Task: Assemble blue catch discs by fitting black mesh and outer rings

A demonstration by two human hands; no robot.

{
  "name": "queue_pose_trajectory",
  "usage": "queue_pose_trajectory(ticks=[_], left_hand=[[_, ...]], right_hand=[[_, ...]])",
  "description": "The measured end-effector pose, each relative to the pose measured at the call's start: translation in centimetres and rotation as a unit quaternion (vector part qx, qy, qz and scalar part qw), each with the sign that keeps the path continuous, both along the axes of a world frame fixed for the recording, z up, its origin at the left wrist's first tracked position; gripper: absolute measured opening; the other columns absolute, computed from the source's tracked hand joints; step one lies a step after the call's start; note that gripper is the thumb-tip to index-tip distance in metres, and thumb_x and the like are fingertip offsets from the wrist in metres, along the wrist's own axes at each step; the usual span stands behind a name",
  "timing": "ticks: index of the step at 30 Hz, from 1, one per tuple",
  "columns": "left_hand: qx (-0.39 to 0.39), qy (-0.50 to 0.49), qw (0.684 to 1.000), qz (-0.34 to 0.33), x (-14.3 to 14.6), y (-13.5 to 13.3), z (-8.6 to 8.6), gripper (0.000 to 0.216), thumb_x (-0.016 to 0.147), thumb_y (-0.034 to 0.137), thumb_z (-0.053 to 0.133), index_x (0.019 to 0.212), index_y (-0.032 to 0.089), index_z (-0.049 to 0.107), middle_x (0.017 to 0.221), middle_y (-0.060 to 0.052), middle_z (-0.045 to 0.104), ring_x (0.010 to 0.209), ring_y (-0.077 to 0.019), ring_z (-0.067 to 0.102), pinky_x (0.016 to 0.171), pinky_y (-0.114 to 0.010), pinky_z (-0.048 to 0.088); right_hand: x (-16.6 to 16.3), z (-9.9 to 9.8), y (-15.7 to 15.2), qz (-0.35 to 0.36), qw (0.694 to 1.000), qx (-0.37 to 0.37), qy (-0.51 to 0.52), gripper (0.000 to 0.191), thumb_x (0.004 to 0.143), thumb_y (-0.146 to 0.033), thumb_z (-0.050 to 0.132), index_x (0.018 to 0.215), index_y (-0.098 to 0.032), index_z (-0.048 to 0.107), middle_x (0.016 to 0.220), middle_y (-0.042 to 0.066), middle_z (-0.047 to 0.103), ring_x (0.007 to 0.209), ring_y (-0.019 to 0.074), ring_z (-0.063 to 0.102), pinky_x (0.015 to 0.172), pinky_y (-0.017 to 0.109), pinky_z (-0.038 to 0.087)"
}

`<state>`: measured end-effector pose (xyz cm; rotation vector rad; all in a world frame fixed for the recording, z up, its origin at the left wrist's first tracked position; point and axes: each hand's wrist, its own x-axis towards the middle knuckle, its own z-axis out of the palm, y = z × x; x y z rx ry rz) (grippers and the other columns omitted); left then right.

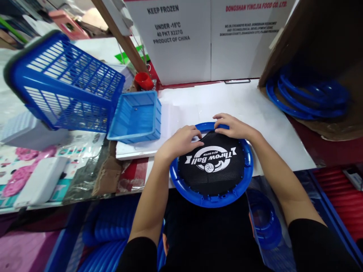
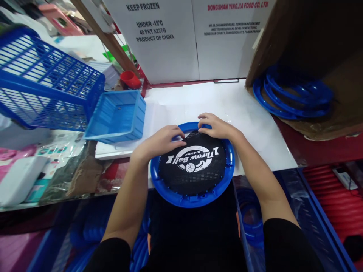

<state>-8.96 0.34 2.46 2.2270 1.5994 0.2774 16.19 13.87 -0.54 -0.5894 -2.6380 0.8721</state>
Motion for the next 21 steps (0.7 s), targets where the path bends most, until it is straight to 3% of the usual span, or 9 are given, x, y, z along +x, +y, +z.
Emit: queue_pose_trajectory(ticks=[4, 7, 11, 13, 17, 21], left_hand=[[0.021, 0.078, 0.996, 0.048, 0.8, -3.5, -0.1, 0.017, 0.101, 0.024, 0.066, 0.113, 0.017, 0.075, 0.13, -0.015, 0.074, 0.136, -0.0353, 0.062, 0.121, -0.063, 0.042], [0.074, 0.151, 0.98, 0.102, 2.4, -6.0, -0.4, 0.019, 0.104, 0.018, 0.06, 0.114, 0.016, 0.075, 0.127, -0.018, 0.075, 0.142, -0.0402, 0.057, 0.125, -0.074, 0.031], [0.084, 0.193, 0.963, 0.171, 3.2, -7.2, -0.6, 0.024, 0.105, 0.013, 0.053, 0.111, 0.014, 0.076, 0.112, -0.018, 0.076, 0.115, -0.0381, 0.071, 0.107, -0.06, 0.051], [0.07, 0.17, 0.966, 0.18, 2.5, -6.9, -0.8, 0.027, 0.105, 0.012, 0.05, 0.108, 0.014, 0.077, 0.107, -0.016, 0.077, 0.104, -0.0344, 0.074, 0.098, -0.052, 0.055], [0.094, 0.011, 0.978, 0.187, 0.4, -5.9, -2.0, 0.024, 0.105, 0.016, 0.055, 0.106, 0.019, 0.079, 0.106, -0.01, 0.076, 0.097, -0.0265, 0.074, 0.091, -0.04, 0.057], [0.124, -0.107, 0.97, 0.179, -0.1, -5.2, -3.1, 0.02, 0.102, 0.016, 0.061, 0.099, 0.021, 0.08, 0.1, -0.007, 0.077, 0.095, -0.0224, 0.074, 0.092, -0.036, 0.059]], right_hand=[[-0.6, -0.4, -0.8, 0.036, 0.999, 0.032, -0.015, 0.025, 0.098, -0.042, 0.076, 0.119, -0.029, 0.077, 0.17, 0.01, 0.044, 0.161, 0.0385, 0.035, 0.133, 0.067, 0.03], [-1.1, -0.6, -1.5, 0.039, 0.996, 0.031, -0.067, 0.035, 0.095, -0.041, 0.078, 0.128, -0.031, 0.075, 0.175, 0.009, 0.039, 0.165, 0.0405, 0.027, 0.134, 0.07, 0.027], [-1.2, 0.3, -1.9, 0.027, 0.994, -0.009, -0.107, 0.017, 0.097, -0.035, 0.073, 0.111, -0.026, 0.075, 0.169, 0.01, 0.047, 0.159, 0.0381, 0.04, 0.13, 0.064, 0.038], [-0.9, 1.1, -1.7, 0.023, 0.992, -0.031, -0.116, 0.008, 0.097, -0.032, 0.07, 0.098, -0.024, 0.073, 0.161, 0.01, 0.054, 0.15, 0.037, 0.051, 0.126, 0.061, 0.044], [0.2, 2.5, -1.2, 0.029, 0.988, -0.059, -0.137, 0.014, 0.096, -0.036, 0.069, 0.088, -0.024, 0.071, 0.139, 0.01, 0.068, 0.127, 0.0335, 0.065, 0.115, 0.057, 0.052], [-0.3, 2.4, -1.8, 0.034, 0.991, -0.037, -0.126, 0.015, 0.094, -0.039, 0.074, 0.099, -0.026, 0.078, 0.148, 0.011, 0.065, 0.143, 0.0369, 0.056, 0.123, 0.06, 0.044]])
